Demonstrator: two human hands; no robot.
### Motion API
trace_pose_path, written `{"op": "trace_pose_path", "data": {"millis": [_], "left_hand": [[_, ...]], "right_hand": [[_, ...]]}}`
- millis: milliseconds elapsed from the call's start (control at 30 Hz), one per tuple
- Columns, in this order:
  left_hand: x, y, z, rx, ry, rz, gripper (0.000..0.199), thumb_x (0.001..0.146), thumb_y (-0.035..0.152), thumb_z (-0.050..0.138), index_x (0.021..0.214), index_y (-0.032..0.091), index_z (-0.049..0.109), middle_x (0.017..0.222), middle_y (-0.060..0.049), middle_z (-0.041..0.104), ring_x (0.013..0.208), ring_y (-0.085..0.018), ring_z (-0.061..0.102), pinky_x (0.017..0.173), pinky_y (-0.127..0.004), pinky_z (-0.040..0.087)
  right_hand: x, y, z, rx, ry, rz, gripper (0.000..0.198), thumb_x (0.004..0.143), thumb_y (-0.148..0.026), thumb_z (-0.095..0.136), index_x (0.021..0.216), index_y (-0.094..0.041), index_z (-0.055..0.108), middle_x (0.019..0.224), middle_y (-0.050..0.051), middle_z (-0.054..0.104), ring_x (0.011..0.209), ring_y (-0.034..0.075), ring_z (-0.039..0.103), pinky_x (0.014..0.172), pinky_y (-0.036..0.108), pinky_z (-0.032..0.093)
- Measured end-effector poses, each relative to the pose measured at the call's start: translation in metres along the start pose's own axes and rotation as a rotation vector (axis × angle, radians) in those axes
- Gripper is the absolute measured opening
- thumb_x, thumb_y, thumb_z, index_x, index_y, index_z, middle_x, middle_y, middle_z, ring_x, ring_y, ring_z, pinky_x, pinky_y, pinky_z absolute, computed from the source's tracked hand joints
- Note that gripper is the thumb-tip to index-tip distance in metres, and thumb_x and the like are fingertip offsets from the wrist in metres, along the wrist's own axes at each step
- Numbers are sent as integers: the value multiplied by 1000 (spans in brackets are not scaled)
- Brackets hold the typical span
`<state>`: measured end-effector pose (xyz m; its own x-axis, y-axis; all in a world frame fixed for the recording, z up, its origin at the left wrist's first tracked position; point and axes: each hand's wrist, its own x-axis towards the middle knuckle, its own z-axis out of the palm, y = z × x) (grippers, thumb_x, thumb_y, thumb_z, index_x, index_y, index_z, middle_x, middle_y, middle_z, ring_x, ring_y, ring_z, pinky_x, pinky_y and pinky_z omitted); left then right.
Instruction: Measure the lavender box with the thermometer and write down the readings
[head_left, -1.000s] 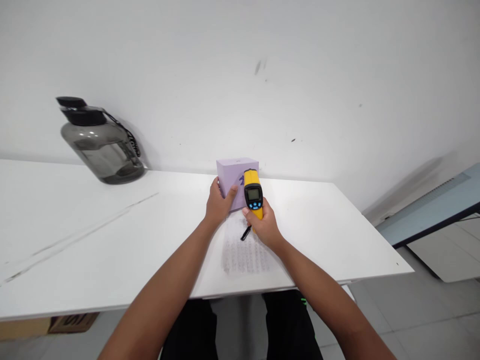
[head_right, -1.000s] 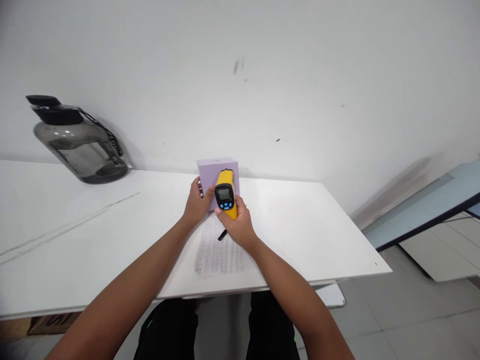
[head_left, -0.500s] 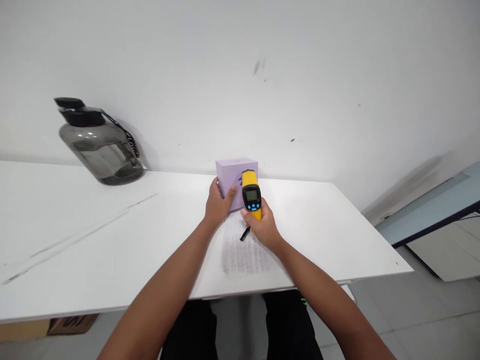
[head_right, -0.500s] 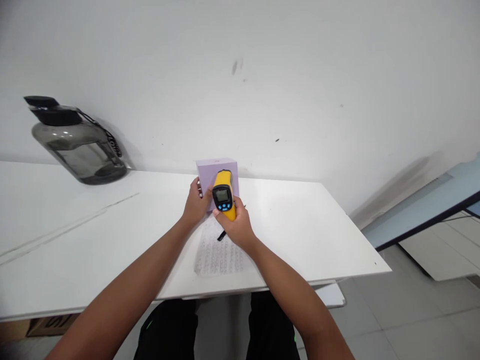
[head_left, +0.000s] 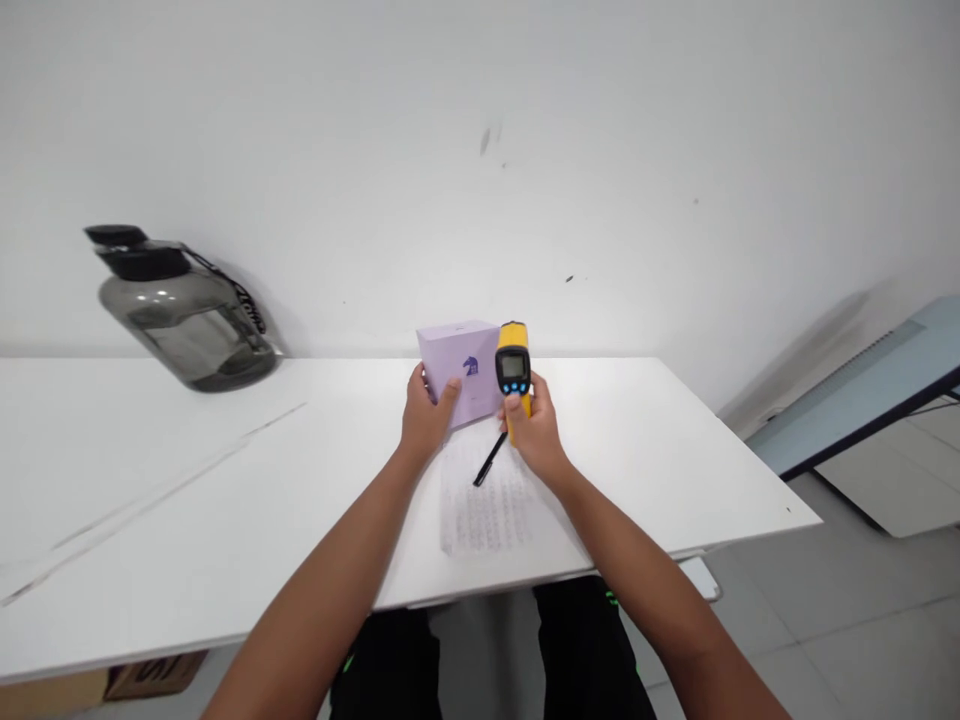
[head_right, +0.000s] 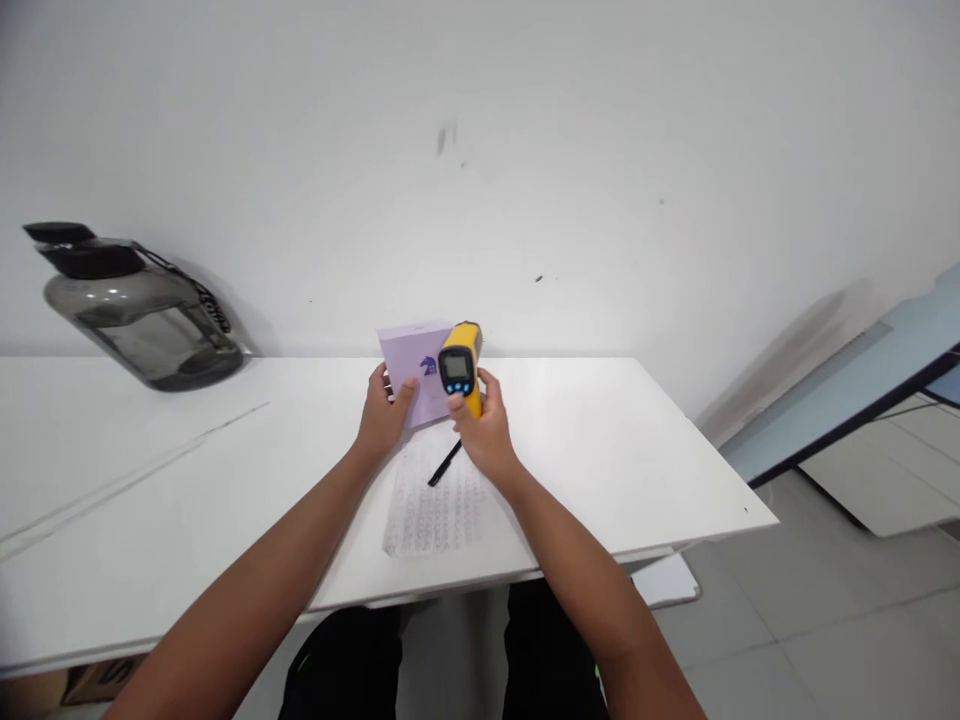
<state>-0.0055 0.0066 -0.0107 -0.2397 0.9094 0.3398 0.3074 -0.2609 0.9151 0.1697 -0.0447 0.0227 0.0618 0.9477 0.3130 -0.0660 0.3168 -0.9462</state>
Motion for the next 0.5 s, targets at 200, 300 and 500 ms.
{"op": "trace_pose_path", "data": {"millis": [200,300,500], "left_hand": [[-5,15,-3,11,-1,-75,84,81,69,60,147,23,35,143,-18,51,122,-32,56,99,-47,49],[-8,17,-3,52,25,-81,91,80,68,63,151,24,27,146,-18,48,127,-32,54,102,-47,48],[-6,15,-4,209,150,-53,101,75,64,69,153,19,25,152,-21,36,139,-35,43,114,-51,38]], "right_hand": [[30,-7,-45,-600,283,91,66,79,-69,65,127,-25,58,93,7,69,81,25,65,70,35,47],[36,-4,-56,-925,212,168,63,84,-65,64,132,-24,59,101,12,72,92,29,67,77,37,44],[38,9,-52,-1326,-25,183,67,92,-61,55,145,-22,48,111,10,73,100,26,67,81,34,39]]}}
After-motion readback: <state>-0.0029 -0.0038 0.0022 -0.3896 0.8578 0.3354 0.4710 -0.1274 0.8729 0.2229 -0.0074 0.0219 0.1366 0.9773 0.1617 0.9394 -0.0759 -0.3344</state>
